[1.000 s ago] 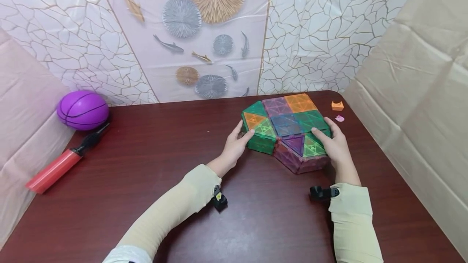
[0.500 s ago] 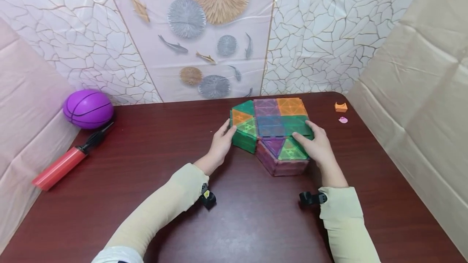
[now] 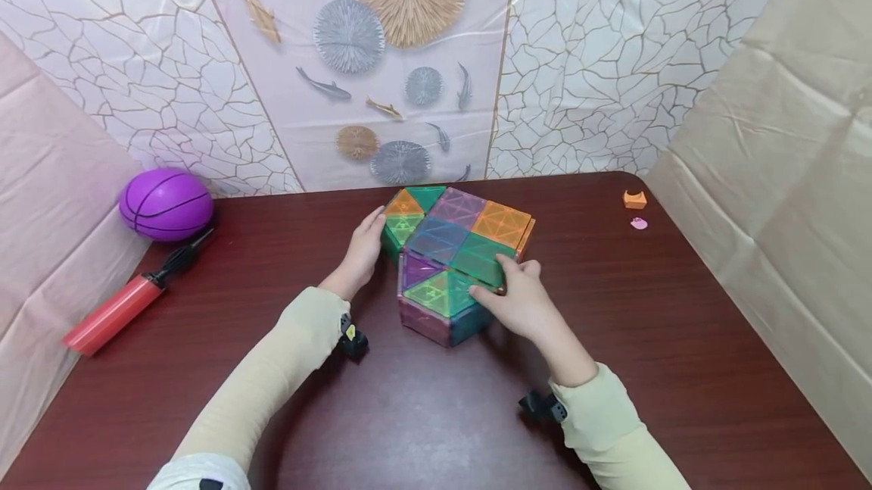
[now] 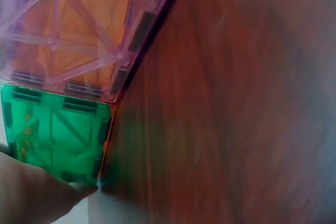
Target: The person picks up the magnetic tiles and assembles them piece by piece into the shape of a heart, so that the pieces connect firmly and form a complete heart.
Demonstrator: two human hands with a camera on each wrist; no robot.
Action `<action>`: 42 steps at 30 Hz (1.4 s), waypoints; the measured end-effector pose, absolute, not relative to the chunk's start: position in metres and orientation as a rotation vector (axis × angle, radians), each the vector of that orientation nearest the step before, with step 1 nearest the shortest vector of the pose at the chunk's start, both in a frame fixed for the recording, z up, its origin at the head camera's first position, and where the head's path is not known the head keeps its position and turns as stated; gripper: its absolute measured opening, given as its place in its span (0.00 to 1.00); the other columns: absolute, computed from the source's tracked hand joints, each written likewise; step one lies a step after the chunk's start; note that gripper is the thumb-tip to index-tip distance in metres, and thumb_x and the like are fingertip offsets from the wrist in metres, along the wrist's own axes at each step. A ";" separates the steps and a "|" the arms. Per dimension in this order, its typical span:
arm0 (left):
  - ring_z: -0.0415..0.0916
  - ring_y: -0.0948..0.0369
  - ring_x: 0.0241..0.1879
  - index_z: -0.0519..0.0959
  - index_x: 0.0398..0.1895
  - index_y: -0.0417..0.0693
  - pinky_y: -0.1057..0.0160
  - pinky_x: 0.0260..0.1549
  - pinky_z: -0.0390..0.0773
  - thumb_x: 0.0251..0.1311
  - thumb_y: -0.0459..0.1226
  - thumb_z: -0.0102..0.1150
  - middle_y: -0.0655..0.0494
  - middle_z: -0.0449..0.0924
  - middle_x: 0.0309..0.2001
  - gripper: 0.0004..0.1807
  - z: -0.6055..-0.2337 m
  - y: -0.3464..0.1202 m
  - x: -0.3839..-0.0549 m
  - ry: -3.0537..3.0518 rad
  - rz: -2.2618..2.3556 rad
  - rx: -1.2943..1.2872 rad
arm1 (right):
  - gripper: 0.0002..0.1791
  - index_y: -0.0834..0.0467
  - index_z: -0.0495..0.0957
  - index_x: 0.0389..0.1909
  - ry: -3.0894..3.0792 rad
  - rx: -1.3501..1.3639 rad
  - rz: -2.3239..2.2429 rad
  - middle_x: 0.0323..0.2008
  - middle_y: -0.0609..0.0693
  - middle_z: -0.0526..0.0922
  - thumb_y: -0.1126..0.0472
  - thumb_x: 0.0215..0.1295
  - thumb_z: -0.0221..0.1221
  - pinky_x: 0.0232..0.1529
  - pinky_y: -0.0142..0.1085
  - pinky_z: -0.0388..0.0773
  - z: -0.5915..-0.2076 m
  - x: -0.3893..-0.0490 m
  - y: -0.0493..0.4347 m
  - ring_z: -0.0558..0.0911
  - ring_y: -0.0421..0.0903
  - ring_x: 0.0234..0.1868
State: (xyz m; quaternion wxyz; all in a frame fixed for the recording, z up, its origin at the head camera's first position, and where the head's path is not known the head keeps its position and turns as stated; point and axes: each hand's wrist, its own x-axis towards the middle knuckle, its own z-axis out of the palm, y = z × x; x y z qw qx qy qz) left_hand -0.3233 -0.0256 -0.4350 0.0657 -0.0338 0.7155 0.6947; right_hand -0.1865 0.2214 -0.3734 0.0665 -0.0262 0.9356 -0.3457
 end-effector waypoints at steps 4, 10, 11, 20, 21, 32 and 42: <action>0.46 0.56 0.74 0.56 0.75 0.54 0.55 0.70 0.51 0.75 0.48 0.39 0.54 0.51 0.75 0.28 -0.433 -0.036 -0.324 2.151 2.072 -0.099 | 0.44 0.68 0.54 0.71 2.813 -0.106 -1.022 0.49 0.67 0.64 0.44 0.65 0.59 0.42 0.46 0.73 -0.371 -0.185 0.216 0.68 0.57 0.48; 0.45 0.54 0.74 0.48 0.77 0.52 0.54 0.71 0.48 0.71 0.49 0.47 0.49 0.48 0.76 0.36 -0.424 -0.030 -0.285 2.146 2.160 -0.173 | 0.53 0.66 0.42 0.74 2.808 0.013 -1.221 0.66 0.72 0.56 0.41 0.64 0.59 0.63 0.64 0.59 -0.368 -0.209 0.242 0.60 0.66 0.65; 0.44 0.54 0.75 0.47 0.77 0.52 0.54 0.71 0.47 0.70 0.49 0.48 0.50 0.46 0.76 0.37 -0.424 -0.028 -0.274 2.144 2.179 -0.188 | 0.53 0.65 0.40 0.75 2.811 0.036 -1.273 0.67 0.72 0.55 0.41 0.64 0.58 0.63 0.64 0.58 -0.369 -0.216 0.248 0.59 0.66 0.67; 0.32 0.47 0.75 0.39 0.77 0.46 0.43 0.70 0.35 0.67 0.47 0.51 0.44 0.35 0.77 0.44 -0.417 -0.009 -0.160 1.938 2.233 -0.245 | 0.48 0.58 0.45 0.76 2.643 0.199 -1.723 0.73 0.61 0.54 0.37 0.65 0.54 0.69 0.55 0.55 -0.405 -0.282 0.285 0.55 0.58 0.73; 0.31 0.46 0.75 0.39 0.77 0.45 0.42 0.70 0.35 0.67 0.47 0.51 0.43 0.34 0.77 0.44 -0.415 -0.007 -0.151 1.901 2.228 -0.235 | 0.48 0.58 0.46 0.76 2.598 0.196 -1.759 0.73 0.61 0.54 0.37 0.66 0.54 0.69 0.54 0.54 -0.410 -0.286 0.287 0.55 0.57 0.73; 0.34 0.42 0.74 0.36 0.78 0.51 0.40 0.69 0.39 0.69 0.46 0.50 0.43 0.30 0.77 0.44 -0.417 0.007 -0.120 1.771 2.188 -0.101 | 0.44 0.58 0.59 0.72 2.493 0.224 -1.714 0.61 0.60 0.70 0.33 0.64 0.52 0.54 0.33 0.68 -0.427 -0.296 0.277 0.75 0.38 0.43; 0.30 0.44 0.75 0.33 0.77 0.47 0.44 0.71 0.37 0.69 0.43 0.50 0.45 0.30 0.77 0.45 -0.422 -0.014 -0.139 1.865 2.272 -0.105 | 0.43 0.61 0.62 0.70 2.545 0.368 -1.754 0.65 0.60 0.68 0.35 0.65 0.52 0.64 0.43 0.64 -0.422 -0.264 0.248 0.70 0.50 0.58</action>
